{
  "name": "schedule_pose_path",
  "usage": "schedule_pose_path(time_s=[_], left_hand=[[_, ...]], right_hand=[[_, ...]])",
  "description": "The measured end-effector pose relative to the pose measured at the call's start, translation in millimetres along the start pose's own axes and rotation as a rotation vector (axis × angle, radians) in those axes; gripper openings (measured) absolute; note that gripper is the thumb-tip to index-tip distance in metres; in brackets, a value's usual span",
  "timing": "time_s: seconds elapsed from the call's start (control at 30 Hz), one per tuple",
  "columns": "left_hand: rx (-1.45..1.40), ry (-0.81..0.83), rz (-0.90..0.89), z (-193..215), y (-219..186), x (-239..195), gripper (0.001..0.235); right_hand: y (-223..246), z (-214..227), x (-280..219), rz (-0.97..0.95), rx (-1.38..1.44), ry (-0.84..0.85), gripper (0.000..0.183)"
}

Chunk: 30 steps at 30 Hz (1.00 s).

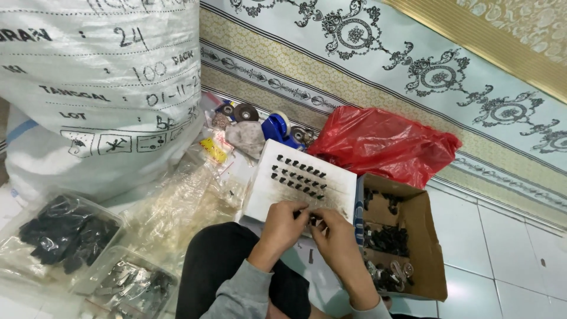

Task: The person sits on the floor and sorts small black plastic components from a cardboard box into a white tray with multiple compartments. They handle the parts one by one, placing them into the tray and occasionally transferring them into a small plastic bag.

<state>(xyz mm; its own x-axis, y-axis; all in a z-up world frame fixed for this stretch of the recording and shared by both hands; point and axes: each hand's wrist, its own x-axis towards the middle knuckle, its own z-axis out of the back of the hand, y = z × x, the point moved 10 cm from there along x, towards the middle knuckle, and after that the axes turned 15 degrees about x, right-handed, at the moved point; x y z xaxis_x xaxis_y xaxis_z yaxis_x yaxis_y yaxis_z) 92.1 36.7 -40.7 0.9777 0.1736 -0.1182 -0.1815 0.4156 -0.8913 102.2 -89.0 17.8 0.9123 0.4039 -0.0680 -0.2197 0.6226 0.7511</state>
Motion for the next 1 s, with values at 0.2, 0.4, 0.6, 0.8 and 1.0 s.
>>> schedule_pose_path(time_s=[0.2, 0.4, 0.6, 0.8, 1.0], left_hand=[[-0.154, -0.120, 0.029, 35, -6, -8, 0.033], [-0.161, -0.065, 0.070, 39, -11, -8, 0.026], [-0.174, -0.082, 0.117, 38, -3, -5, 0.026], [-0.165, -0.077, 0.132, 44, -10, -6, 0.026], [-0.182, -0.068, 0.137, 42, -12, -5, 0.028]], right_hand=[[-14, 48, -7, 0.110, 0.208, -0.300, 0.025], [-79, 44, 32, 0.041, 0.142, -0.364, 0.030], [-77, 17, 60, 0.130, 0.062, -0.282, 0.031], [-106, 12, 68, 0.103, 0.033, -0.337, 0.013], [-92, 20, 83, 0.133, 0.020, -0.320, 0.030]])
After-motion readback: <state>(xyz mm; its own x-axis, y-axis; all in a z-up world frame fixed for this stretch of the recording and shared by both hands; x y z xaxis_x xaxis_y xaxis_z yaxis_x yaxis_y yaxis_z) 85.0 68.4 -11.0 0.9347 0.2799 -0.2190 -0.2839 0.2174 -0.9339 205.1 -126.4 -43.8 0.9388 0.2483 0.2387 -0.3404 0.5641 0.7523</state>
